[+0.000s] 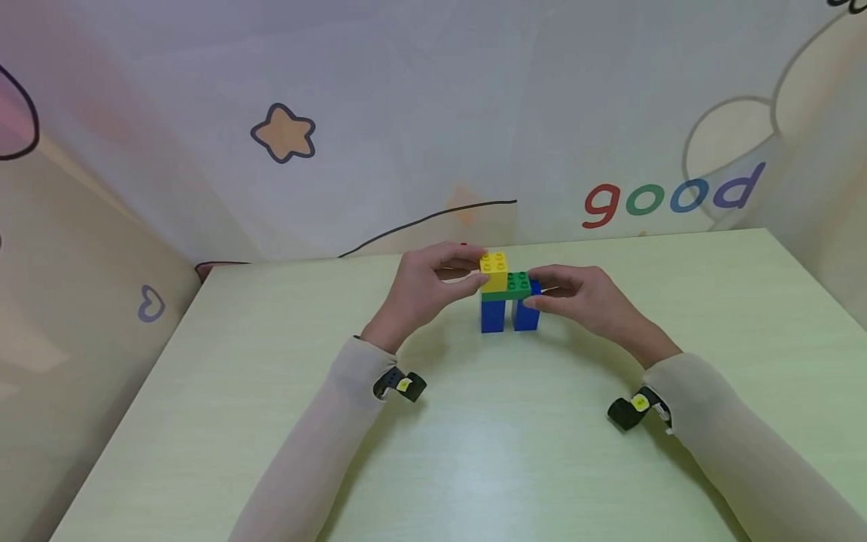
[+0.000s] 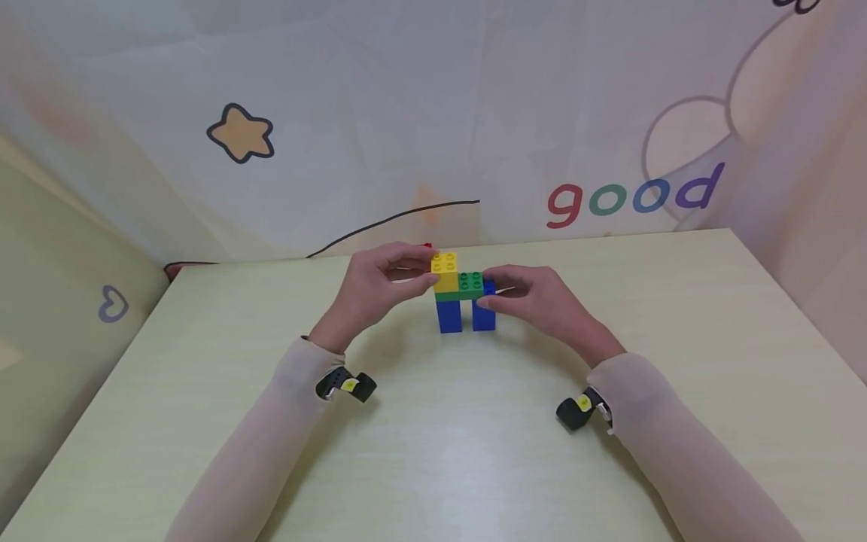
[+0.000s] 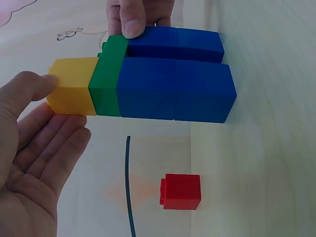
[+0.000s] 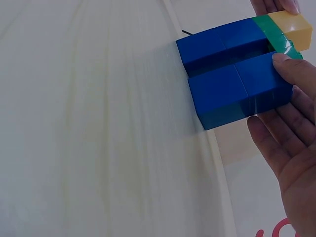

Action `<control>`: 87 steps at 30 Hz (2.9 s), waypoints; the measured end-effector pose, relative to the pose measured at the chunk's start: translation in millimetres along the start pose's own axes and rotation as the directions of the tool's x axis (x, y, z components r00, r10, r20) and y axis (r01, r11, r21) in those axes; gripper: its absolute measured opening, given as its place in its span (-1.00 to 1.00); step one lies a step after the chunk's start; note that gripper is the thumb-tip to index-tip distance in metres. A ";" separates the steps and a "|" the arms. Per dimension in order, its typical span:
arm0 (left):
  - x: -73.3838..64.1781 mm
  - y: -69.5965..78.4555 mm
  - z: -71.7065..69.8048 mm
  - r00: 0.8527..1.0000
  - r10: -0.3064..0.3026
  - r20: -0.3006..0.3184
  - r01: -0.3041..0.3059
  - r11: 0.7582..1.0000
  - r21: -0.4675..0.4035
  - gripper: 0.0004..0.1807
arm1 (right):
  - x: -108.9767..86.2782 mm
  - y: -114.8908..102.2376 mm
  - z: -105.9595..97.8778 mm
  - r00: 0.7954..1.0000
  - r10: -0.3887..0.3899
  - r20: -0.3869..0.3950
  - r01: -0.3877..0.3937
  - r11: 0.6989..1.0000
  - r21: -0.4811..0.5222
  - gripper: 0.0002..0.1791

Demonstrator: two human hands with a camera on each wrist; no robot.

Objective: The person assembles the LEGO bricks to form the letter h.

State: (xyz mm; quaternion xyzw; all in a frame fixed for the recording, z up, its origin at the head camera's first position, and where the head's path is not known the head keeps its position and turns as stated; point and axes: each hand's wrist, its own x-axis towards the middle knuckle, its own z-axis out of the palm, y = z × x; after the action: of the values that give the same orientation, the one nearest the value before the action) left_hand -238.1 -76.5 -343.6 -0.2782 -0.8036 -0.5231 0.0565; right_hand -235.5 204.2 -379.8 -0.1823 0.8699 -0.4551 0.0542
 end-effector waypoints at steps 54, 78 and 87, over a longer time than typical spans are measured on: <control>7.4 -15.0 -21.8 0.999 -0.038 -0.034 0.035 0.995 -0.089 -0.61 | -0.2 -0.2 0.8 1.000 0.022 0.003 -0.022 1.000 0.014 -0.34; 29.9 -63.3 -19.9 0.956 -0.270 -0.117 0.263 0.962 -0.076 -0.45 | -0.6 2.0 0.6 1.000 0.019 -0.001 -0.019 1.000 0.025 -0.37; 36.2 -75.1 -13.5 0.933 -0.347 -0.098 0.336 0.935 -0.109 -0.42 | -0.7 2.1 0.9 1.000 0.022 -0.005 -0.022 1.000 0.017 -0.36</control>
State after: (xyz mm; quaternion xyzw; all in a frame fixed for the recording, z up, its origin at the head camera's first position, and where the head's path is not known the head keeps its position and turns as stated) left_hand -309.2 -96.6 -384.5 -0.1057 -0.8104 -0.5762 -0.0016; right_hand -235.2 204.8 -382.1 -0.1711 0.8681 -0.4624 0.0583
